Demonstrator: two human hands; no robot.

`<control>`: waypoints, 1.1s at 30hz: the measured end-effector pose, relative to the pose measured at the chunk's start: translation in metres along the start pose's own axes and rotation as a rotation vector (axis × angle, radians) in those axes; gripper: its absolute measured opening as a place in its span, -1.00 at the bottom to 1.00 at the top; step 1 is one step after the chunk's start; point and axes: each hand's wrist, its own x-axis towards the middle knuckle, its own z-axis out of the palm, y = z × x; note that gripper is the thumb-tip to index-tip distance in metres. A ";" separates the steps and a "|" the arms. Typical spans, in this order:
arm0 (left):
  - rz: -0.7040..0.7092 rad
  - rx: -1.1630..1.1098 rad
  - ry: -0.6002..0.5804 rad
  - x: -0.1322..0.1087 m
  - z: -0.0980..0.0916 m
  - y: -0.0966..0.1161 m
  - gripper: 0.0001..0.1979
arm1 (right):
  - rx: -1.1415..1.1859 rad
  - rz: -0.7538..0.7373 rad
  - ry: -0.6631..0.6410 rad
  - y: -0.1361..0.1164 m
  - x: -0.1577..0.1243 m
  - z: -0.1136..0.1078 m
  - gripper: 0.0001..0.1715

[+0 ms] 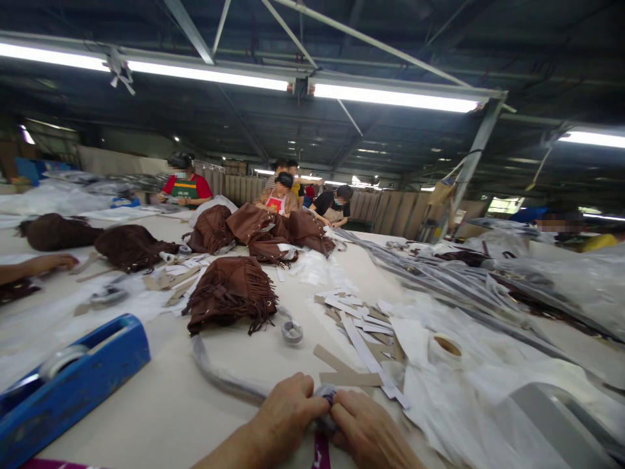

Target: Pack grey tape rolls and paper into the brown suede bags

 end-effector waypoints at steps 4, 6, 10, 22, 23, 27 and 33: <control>-0.095 -0.096 0.057 -0.002 0.010 0.002 -0.86 | 0.044 0.310 0.091 -0.021 0.001 0.042 -0.73; -0.148 -0.153 0.066 -0.002 0.012 0.000 -0.84 | 0.139 0.381 0.081 -0.025 0.007 0.042 -0.79; -0.119 -0.202 0.034 0.000 0.005 -0.008 -0.81 | 0.390 0.229 -0.044 -0.012 0.017 0.002 -0.76; -0.253 -0.034 0.021 -0.008 0.009 -0.002 -0.77 | -0.015 0.165 0.048 -0.017 0.026 0.018 -0.81; -0.256 -0.039 0.022 -0.009 0.009 -0.002 -0.78 | 0.011 0.183 0.025 -0.018 0.028 0.016 -0.79; -0.171 -0.046 0.006 -0.011 0.004 -0.008 -0.80 | 0.326 0.047 -0.140 -0.007 0.030 -0.024 -0.79; -0.012 0.018 -0.004 -0.011 -0.003 -0.018 -0.81 | 0.070 -0.198 -0.208 0.009 0.040 -0.049 -0.96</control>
